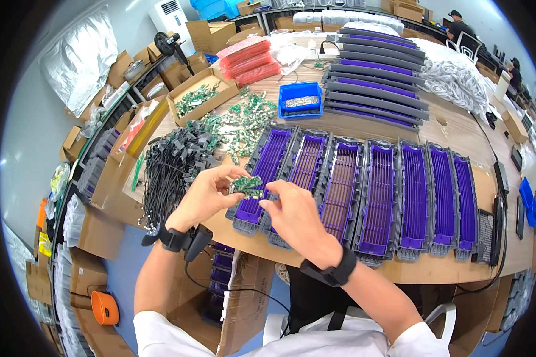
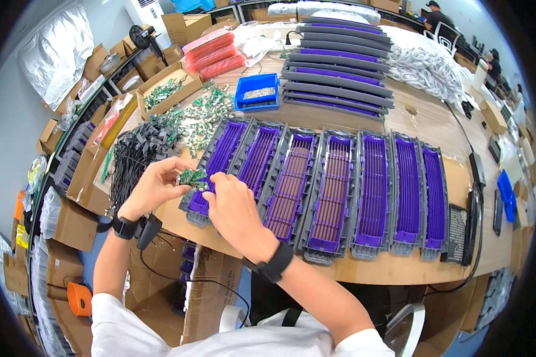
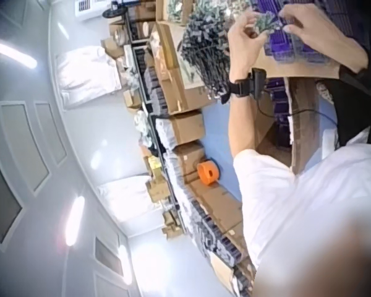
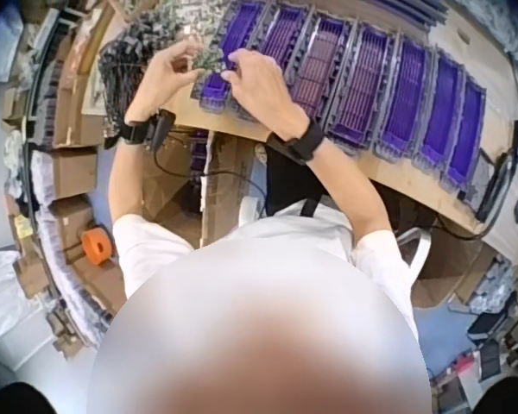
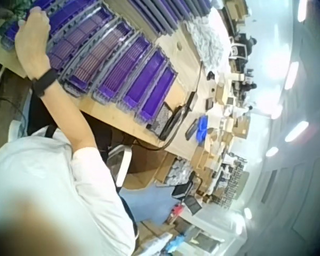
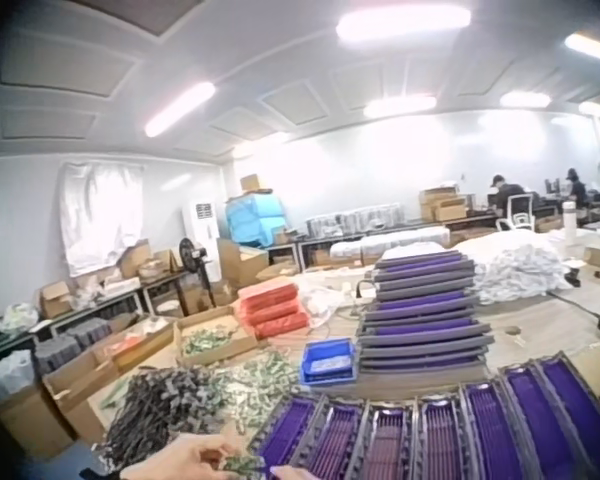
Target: The person unpacks purple plastic housings from a cardboard box and arranges them on a workbench. They then insert small green circuit boards into the housings and use a handheld heat gun to apply heat to the inserted boards. The person repeats this process for several units.
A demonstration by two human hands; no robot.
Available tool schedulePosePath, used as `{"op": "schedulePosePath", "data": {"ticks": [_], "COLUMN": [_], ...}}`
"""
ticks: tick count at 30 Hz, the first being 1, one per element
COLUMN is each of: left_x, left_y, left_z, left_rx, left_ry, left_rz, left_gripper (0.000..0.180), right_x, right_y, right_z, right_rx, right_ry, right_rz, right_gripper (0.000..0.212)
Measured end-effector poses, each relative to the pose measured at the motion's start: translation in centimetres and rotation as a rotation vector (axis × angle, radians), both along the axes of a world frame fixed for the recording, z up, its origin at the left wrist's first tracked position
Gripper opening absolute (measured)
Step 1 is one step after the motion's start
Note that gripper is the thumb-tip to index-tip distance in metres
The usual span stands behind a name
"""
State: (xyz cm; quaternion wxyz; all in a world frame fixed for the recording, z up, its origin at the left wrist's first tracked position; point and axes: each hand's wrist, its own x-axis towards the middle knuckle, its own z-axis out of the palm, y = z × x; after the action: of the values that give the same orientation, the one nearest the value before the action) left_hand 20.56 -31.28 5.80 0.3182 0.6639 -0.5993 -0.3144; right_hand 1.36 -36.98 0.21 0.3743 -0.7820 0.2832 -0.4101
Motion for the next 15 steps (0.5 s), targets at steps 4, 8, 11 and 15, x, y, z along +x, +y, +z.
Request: {"op": "schedulePosePath", "data": {"ticks": [4,8,11,15], "left_x": [0.5,2.0,2.7,1.9], "left_y": [1.2,1.6,1.6,1.4], "left_z": [-1.1,-2.6,-2.9,-2.7], "left_rx": [-0.010,-0.087,-0.097,-0.074], "left_ry": [0.036,0.113,0.120,0.112], "left_rz": [0.003,0.096,0.122,0.064], "left_gripper": [0.035,0.039,0.040,0.041], "right_x": [1.9,2.4,3.7,3.6], "right_y": [0.5,0.4,0.5,0.6], "right_z": [-0.8,-1.8,-1.9,-2.5], "right_rx": [0.072,0.177,0.200,0.038], "right_ry": [0.040,0.037,0.048,-0.030], "right_rz": [0.013,0.052,0.029,-0.044], "right_gripper": [0.010,0.008,0.008,0.009]}}
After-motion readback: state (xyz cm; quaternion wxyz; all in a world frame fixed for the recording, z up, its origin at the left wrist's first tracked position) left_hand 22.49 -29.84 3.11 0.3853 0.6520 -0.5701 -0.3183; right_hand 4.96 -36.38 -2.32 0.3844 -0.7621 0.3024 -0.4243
